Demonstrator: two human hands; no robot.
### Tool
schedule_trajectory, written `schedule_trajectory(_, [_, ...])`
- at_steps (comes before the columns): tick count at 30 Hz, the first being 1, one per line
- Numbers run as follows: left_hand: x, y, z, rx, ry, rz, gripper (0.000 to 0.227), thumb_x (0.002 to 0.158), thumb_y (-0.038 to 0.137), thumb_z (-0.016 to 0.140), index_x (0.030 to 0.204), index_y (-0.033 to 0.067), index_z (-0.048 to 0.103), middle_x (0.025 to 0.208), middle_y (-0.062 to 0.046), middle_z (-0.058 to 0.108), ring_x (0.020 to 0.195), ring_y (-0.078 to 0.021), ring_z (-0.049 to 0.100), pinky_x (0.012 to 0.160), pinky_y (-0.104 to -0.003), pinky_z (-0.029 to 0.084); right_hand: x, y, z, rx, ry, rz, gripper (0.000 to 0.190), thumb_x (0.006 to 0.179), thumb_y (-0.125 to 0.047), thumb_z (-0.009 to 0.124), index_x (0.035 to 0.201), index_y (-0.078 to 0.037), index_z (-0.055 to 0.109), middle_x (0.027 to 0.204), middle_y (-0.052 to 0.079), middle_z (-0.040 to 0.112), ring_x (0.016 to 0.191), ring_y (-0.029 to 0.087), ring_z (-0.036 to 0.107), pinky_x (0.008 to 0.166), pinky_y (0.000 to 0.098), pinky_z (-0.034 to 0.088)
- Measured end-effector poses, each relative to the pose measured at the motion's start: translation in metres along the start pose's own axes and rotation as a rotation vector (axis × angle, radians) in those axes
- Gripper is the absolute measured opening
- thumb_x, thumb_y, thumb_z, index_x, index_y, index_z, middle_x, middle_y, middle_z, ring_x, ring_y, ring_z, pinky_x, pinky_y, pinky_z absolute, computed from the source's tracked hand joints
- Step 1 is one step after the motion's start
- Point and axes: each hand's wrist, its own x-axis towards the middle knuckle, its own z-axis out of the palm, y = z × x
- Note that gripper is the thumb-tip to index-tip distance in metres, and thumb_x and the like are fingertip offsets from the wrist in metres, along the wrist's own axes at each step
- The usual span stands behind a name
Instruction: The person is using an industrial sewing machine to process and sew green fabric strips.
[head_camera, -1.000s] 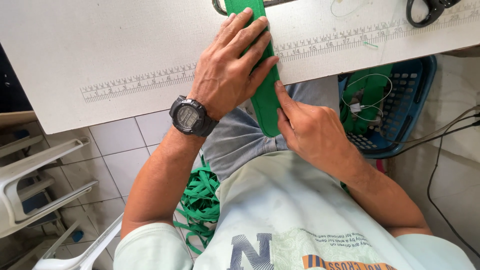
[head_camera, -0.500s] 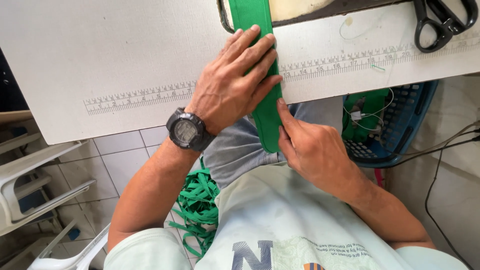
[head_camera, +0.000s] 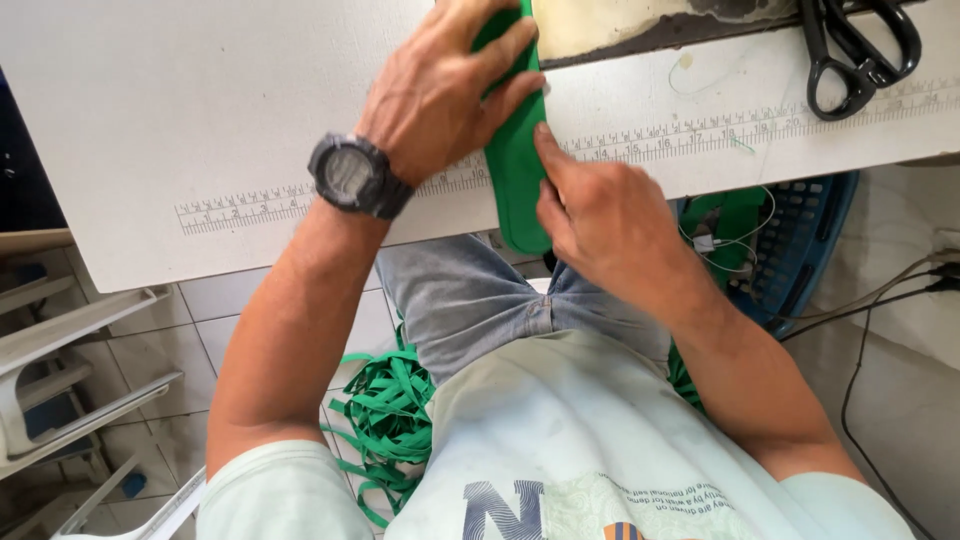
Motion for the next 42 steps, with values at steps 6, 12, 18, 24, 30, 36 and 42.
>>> schedule_trajectory(6, [0.007, -0.029, 0.016, 0.092, 0.051, -0.021, 0.029, 0.119, 0.032, 0.079, 0.109, 0.0049, 0.079, 0.092, -0.016, 0.075, 0.077, -0.0377, 0.070, 0.061, -0.050, 0.051, 0.027, 0.005, -0.011, -0.075, 0.029, 0.018, 0.052, 0.106, -0.010, 0.061, 0.154, 0.010, 0.059, 0.067, 0.031, 0.065, 0.060, 0.056, 0.064, 0.055, 0.0657, 0.046])
schedule_trajectory(12, [-0.001, 0.001, 0.040, 0.233, 0.154, -0.132, 0.016, 0.109, 0.017, 0.076, 0.097, 0.0108, 0.067, 0.078, -0.009, 0.070, 0.060, -0.0321, 0.064, 0.049, -0.047, 0.046, 0.000, -0.011, -0.023, 0.133, 0.049, -0.010, 0.052, 0.109, -0.004, 0.065, 0.157, 0.014, 0.052, 0.065, 0.014, 0.056, 0.052, 0.033, 0.057, 0.054, 0.0508, 0.043])
schedule_trajectory(18, [-0.029, 0.061, 0.050, 0.157, 0.108, -0.141, 0.043, 0.098, -0.011, 0.074, 0.141, -0.0088, 0.070, 0.147, -0.029, 0.062, 0.135, -0.0472, 0.063, 0.123, -0.057, 0.054, -0.068, -0.025, -0.006, 0.331, 0.007, 0.206, 0.069, 0.109, -0.020, 0.070, 0.170, 0.002, 0.048, 0.073, 0.002, 0.050, 0.072, 0.016, 0.038, 0.071, 0.0348, 0.041])
schedule_trajectory(24, [-0.032, 0.048, 0.069, 0.328, -0.035, -0.080, 0.051, 0.119, 0.005, 0.066, 0.168, 0.0076, 0.054, 0.177, -0.015, 0.021, 0.148, -0.0353, 0.050, 0.128, -0.052, 0.053, -0.075, -0.032, -0.001, 0.463, 0.069, 0.349, 0.075, 0.107, -0.013, 0.072, 0.174, 0.001, 0.043, 0.071, -0.002, 0.056, 0.069, 0.007, 0.044, 0.072, 0.0248, 0.046])
schedule_trajectory(30, [-0.030, 0.046, 0.072, 0.301, -0.081, -0.076, 0.049, 0.120, 0.016, 0.069, 0.165, 0.0100, 0.050, 0.169, -0.013, 0.037, 0.147, -0.0390, 0.046, 0.126, -0.058, 0.052, -0.075, -0.033, 0.003, 0.518, 0.086, 0.379, 0.076, 0.105, -0.011, 0.071, 0.174, -0.002, 0.041, 0.069, -0.004, 0.047, 0.066, 0.007, 0.038, 0.068, 0.0244, 0.042])
schedule_trajectory(36, [-0.035, 0.043, 0.076, 0.245, -0.099, -0.096, 0.047, 0.125, 0.026, 0.068, 0.164, 0.0080, 0.050, 0.167, -0.015, 0.038, 0.152, -0.0409, 0.038, 0.132, -0.058, 0.049, -0.076, -0.030, 0.006, 0.434, 0.107, 0.276, 0.069, 0.108, -0.008, 0.070, 0.172, 0.000, 0.045, 0.070, -0.001, 0.053, 0.065, 0.009, 0.042, 0.067, 0.0264, 0.044])
schedule_trajectory(42, [-0.035, 0.053, 0.048, 0.098, 0.090, 0.025, 0.031, 0.112, 0.002, 0.072, 0.141, -0.0089, 0.067, 0.147, -0.029, 0.061, 0.137, -0.0469, 0.059, 0.121, -0.056, 0.056, -0.080, -0.018, 0.010, 0.332, 0.101, 0.156, 0.067, 0.109, -0.008, 0.069, 0.172, -0.001, 0.046, 0.069, 0.000, 0.052, 0.061, 0.011, 0.037, 0.061, 0.0316, 0.043])
